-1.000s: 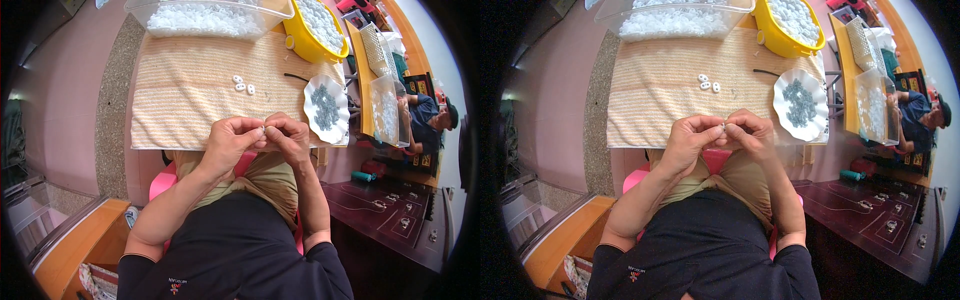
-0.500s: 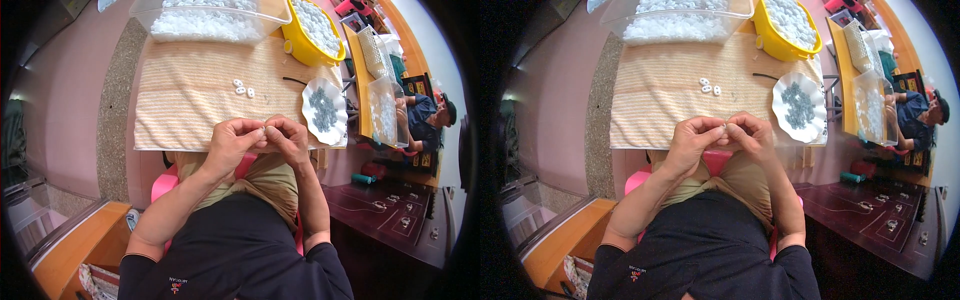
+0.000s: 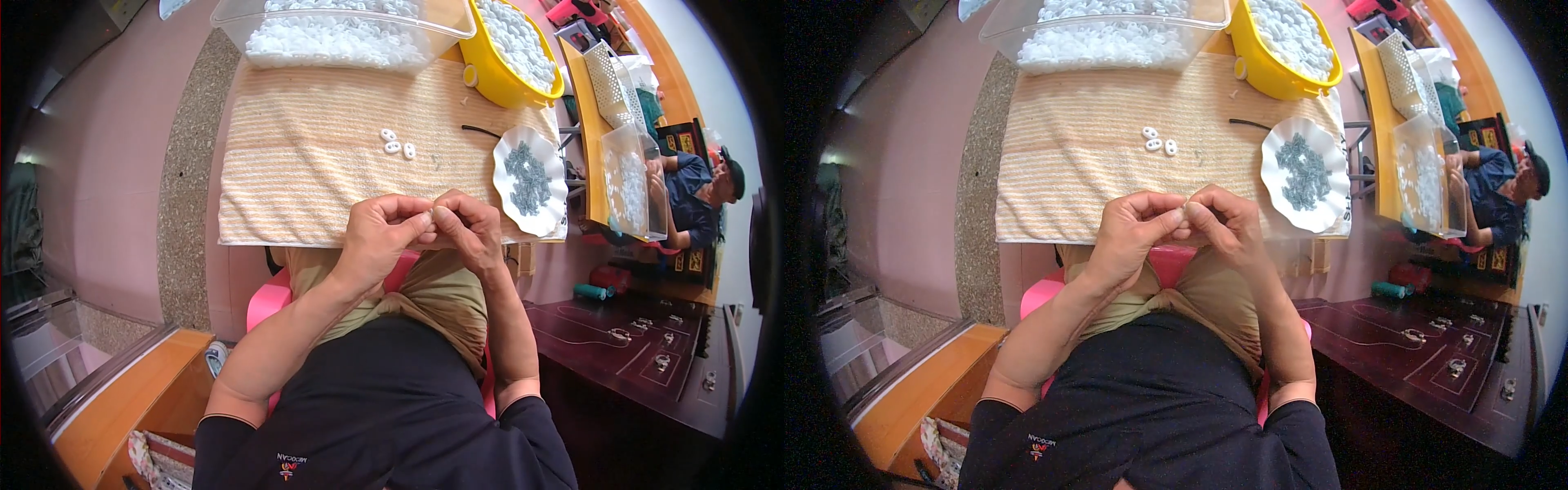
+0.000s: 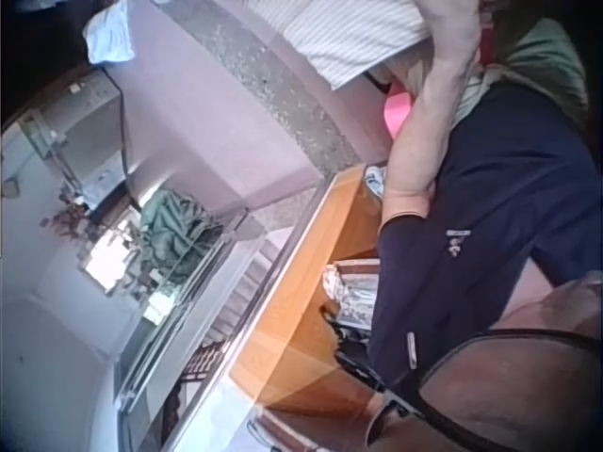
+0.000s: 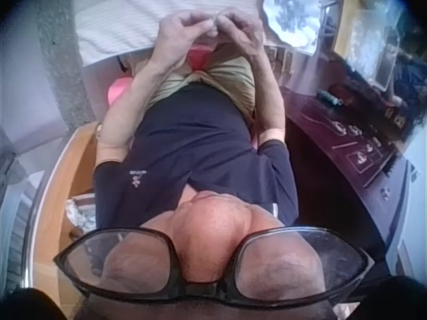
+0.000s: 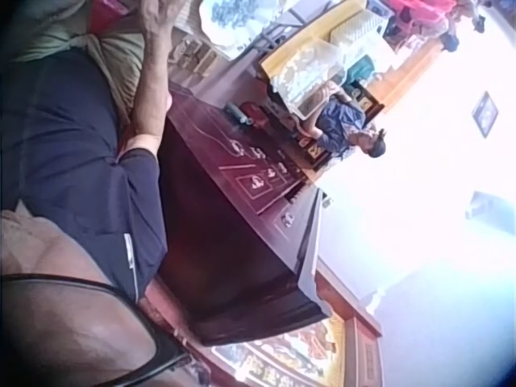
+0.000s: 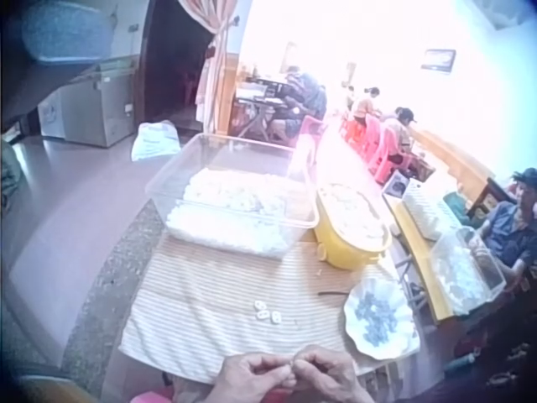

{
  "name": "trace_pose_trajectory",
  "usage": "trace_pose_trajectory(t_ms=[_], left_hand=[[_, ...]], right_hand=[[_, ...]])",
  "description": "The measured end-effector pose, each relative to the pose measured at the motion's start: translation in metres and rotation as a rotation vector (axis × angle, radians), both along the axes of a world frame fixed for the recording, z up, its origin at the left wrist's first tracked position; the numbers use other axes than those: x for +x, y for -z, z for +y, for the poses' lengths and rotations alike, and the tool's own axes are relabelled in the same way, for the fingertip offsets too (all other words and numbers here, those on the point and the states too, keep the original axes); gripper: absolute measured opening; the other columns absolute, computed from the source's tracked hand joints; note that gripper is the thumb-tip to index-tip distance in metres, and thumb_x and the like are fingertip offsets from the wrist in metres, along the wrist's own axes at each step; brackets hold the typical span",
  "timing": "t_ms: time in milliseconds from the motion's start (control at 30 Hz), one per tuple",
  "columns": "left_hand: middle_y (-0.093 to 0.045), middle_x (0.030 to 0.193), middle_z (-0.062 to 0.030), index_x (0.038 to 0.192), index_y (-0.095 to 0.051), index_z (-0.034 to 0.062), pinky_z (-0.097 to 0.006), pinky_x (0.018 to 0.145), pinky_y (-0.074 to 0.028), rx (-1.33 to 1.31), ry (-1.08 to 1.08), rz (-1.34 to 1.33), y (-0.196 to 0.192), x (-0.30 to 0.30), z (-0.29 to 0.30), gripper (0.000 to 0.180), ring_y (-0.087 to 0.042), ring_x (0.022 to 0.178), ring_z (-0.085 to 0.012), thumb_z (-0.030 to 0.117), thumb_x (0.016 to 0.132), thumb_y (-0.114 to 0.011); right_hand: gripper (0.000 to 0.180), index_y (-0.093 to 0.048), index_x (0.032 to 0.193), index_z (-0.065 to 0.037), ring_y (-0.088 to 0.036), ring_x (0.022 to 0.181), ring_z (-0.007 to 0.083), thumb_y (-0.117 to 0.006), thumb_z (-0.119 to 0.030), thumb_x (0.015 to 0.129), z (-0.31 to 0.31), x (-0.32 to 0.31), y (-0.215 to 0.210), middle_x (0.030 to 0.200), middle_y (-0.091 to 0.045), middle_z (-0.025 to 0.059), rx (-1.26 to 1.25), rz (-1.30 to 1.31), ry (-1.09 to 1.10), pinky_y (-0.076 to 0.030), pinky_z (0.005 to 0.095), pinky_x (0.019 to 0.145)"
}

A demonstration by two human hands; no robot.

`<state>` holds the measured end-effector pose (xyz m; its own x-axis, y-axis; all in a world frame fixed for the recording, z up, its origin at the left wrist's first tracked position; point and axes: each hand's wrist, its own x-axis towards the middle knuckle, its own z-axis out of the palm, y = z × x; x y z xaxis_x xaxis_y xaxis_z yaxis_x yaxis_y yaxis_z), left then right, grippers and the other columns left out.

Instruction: Assembling small white plastic components by hand on a workbench.

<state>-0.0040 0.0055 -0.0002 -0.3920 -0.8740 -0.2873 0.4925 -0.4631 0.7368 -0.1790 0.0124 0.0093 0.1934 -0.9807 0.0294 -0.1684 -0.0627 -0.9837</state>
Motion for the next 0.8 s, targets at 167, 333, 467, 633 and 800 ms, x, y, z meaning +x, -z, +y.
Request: trace_pose_trajectory(t_ms=[167,333,467,633,800], left_hand=[[-0.068,0.089,-0.0087,0.103,-0.064,-0.0041,-0.024,0.073,-0.056,-0.056,-0.003,-0.049,0.001,0.000,0.000,0.018,-0.065,0.076,-0.0111,0.004,0.087,-0.066],[-0.067,0.088,-0.0084,0.102,-0.064,-0.0044,-0.024,0.072,-0.055,-0.045,0.008,-0.033,-0.002,0.000,0.000,0.017,-0.064,0.077,-0.0114,0.003,0.087,-0.065],[-0.067,0.088,-0.0085,0.103,-0.064,-0.0044,-0.024,0.072,-0.055,-0.008,0.016,-0.011,-0.003,0.000,-0.001,0.017,-0.064,0.076,-0.0119,0.003,0.088,-0.064],[-0.067,0.088,-0.0090,0.103,-0.063,-0.0043,-0.025,0.072,-0.055,0.003,0.041,0.003,0.000,0.002,-0.003,0.017,-0.064,0.076,-0.0120,0.003,0.088,-0.064],[-0.067,0.088,-0.0090,0.104,-0.063,-0.0040,-0.025,0.072,-0.055,0.026,0.042,0.034,-0.004,0.004,-0.004,0.017,-0.064,0.076,-0.0117,0.003,0.088,-0.064]], right_hand=[[0.014,-0.063,0.087,0.002,-0.056,0.072,0.0049,-0.060,-0.010,0.094,-0.001,0.000,-0.001,0.079,-0.062,0.0007,-0.040,0.030,-0.013,-0.045,0.0190,0.063],[0.015,-0.063,0.088,0.002,-0.059,0.072,0.0062,-0.060,-0.011,0.094,-0.002,-0.001,-0.002,0.080,-0.063,0.0028,-0.026,-0.032,-0.026,-0.048,0.0195,0.064],[0.015,-0.064,0.091,0.004,-0.063,0.074,0.0093,-0.059,-0.010,0.094,-0.002,-0.004,-0.004,0.082,-0.065,0.0058,0.055,-0.104,-0.022,-0.053,0.0222,0.065],[0.014,-0.063,0.098,0.005,-0.065,0.075,0.0119,-0.058,-0.007,0.094,-0.001,-0.005,-0.015,0.085,-0.066,0.0072,0.245,-0.255,0.002,-0.056,0.0250,0.066],[0.014,-0.063,0.101,0.006,-0.064,0.075,0.0112,-0.058,-0.004,0.093,-0.002,-0.012,-0.005,0.088,-0.066,0.0076,0.189,-0.232,-0.025,-0.057,0.0246,0.066]])
